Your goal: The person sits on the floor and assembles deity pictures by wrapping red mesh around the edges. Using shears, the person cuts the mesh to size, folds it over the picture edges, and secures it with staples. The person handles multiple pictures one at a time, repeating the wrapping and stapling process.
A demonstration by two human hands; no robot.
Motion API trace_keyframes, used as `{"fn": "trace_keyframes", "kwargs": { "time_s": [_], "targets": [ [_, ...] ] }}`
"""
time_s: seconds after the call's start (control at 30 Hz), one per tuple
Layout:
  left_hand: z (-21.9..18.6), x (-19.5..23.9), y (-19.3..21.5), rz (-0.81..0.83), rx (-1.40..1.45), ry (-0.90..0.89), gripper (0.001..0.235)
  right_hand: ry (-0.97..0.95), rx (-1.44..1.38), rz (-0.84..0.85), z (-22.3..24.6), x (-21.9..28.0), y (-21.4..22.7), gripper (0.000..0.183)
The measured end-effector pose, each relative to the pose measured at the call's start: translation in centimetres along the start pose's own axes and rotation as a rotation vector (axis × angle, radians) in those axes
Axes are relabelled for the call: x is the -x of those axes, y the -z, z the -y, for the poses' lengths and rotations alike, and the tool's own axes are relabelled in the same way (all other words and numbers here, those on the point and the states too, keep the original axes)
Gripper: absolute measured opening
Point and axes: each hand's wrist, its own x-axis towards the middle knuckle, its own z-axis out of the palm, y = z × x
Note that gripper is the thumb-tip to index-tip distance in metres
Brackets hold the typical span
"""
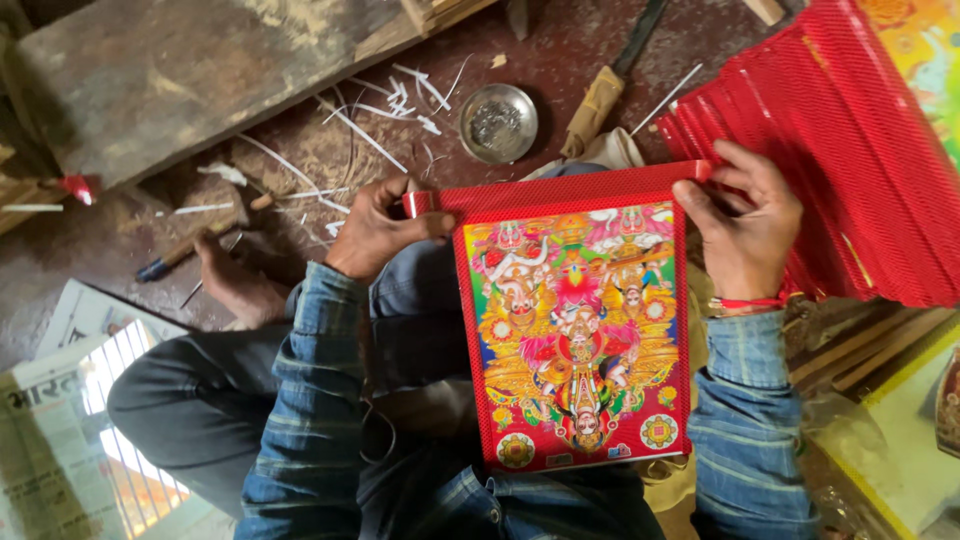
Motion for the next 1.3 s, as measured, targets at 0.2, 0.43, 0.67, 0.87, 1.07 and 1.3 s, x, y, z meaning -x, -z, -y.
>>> {"fn": "trace_keyframes", "kwargs": {
  "time_s": [0.2, 0.43, 0.67, 0.87, 1.07, 1.3],
  "targets": [
    [1.3, -0.3, 0.6, 0.096, 0.222, -0.021, 0.021, -0.079, -0.111, -0.013, -0.6, -0.1, -0.2, 0.059],
    [3.2, -1.1, 0.1, 0.055, 0.311, 0.022, 0.015, -0.257, -0.35, -0.037, -2.0, -0.1, -0.3, 0.06],
    [3.5, -0.9, -0.4, 0.033, 0.346, 0.008, 0.02, -0.424, -0.597, 0.025, -2.0, 0.4, -0.5, 0.042],
    [1.6, 0.3, -1.4, -0.091, 0.31, -0.076, 0.013, -0.168, -0.285, -0.025, -0.1, -1.6, -1.2, 0.043],
    [1.3, 4.4, -4.4, -0.127, 0.218, -0.188, 0.022, 0.093, 0.109, -0.064, 0.0, -4.7, -5.2, 0.042],
    [3.9, 8.3, -5.4, -0.236, 0.23, -0.244, 0.032, -0.019, 0.137, -0.085, 1.7, -2.0, -7.6, 0.04]
  ]
}}
